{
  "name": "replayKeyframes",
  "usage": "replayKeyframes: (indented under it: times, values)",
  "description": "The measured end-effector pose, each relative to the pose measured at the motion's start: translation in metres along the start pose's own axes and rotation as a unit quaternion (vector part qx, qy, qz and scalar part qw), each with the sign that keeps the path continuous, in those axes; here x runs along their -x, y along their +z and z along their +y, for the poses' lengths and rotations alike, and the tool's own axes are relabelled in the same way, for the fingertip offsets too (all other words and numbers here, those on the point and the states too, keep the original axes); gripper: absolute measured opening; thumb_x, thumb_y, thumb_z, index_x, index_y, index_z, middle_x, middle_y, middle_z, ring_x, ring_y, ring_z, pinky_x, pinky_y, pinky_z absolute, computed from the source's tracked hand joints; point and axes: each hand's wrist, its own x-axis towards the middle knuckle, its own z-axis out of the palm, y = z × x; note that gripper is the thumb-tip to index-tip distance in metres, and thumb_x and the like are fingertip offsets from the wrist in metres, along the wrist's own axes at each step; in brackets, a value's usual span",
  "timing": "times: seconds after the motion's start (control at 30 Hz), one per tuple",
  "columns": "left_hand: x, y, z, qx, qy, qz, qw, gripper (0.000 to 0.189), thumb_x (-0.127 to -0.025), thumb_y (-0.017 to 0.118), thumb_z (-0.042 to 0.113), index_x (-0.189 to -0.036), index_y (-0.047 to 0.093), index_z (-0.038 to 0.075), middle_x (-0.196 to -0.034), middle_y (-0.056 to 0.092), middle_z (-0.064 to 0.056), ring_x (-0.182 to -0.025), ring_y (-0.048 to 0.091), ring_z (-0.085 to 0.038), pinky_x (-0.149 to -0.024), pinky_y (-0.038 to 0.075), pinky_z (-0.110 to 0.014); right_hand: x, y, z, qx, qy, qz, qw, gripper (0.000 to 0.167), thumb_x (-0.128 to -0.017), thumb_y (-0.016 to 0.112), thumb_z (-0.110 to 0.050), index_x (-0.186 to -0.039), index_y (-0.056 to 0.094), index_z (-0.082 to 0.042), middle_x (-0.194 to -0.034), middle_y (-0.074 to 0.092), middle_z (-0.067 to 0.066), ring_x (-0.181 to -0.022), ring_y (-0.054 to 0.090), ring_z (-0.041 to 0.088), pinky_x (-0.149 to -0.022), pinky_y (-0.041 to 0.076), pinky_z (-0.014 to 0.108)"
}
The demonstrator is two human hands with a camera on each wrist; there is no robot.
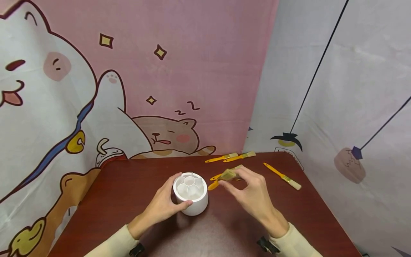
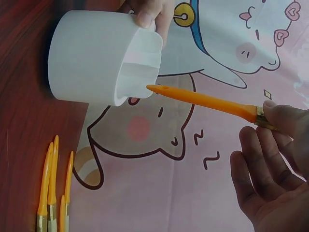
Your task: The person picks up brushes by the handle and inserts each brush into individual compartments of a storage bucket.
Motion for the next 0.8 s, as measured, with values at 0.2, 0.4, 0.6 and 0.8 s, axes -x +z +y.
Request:
replayKeyframes:
  times: [0.2, 0.4, 0.6, 0.8]
  values:
    - [0.0, 0.0, -0.001, -0.002, 0.0, -0.001, 1.0, 0.116, -0.082, 0.103, 0.061, -0.174, 0.046, 0.018, -0.161, 0.066, -0.009, -0.141, 0.071, -0.03, -0.117, 0.059, -0.059, -0.003, 0.003, -0.006, -0.011, -0.006, 0.001, 0.9999, 0.049, -0.073, 0.108, -0.001, -0.11, 0.085, -0.022, -0.1, 0.081, -0.009, -0.091, 0.075, 0.008, -0.092, 0.056, 0.011]
    - [-0.001, 0.0, -0.001, -0.002, 0.002, -0.001, 1.0, 0.116, -0.083, 0.103, 0.061, -0.175, 0.045, 0.019, -0.161, 0.066, -0.009, -0.141, 0.071, -0.03, -0.117, 0.06, -0.059, -0.006, 0.008, -0.01, -0.028, -0.017, 0.001, 0.9994, 0.052, -0.071, 0.107, 0.004, -0.113, 0.086, -0.019, -0.103, 0.084, -0.006, -0.095, 0.078, 0.008, -0.095, 0.058, 0.011]
    - [0.0, 0.0, -0.001, -0.008, -0.001, -0.002, 1.0, 0.117, -0.083, 0.102, 0.062, -0.175, 0.045, 0.017, -0.165, 0.064, -0.011, -0.145, 0.07, -0.031, -0.119, 0.059, -0.06, -0.007, 0.014, -0.014, -0.04, -0.033, -0.002, 0.9986, 0.053, -0.07, 0.107, 0.006, -0.113, 0.086, -0.019, -0.105, 0.085, -0.004, -0.097, 0.08, 0.008, -0.099, 0.058, 0.012]
    - [0.0, 0.0, -0.002, -0.004, 0.001, -0.002, 1.0, 0.117, -0.083, 0.103, 0.061, -0.175, 0.045, 0.016, -0.165, 0.064, -0.012, -0.145, 0.07, -0.032, -0.12, 0.059, -0.06, -0.005, 0.021, -0.017, -0.064, -0.04, -0.01, 0.9971, 0.041, -0.082, 0.106, -0.006, -0.115, 0.086, -0.019, -0.106, 0.086, -0.003, -0.097, 0.08, 0.01, -0.098, 0.06, 0.013]
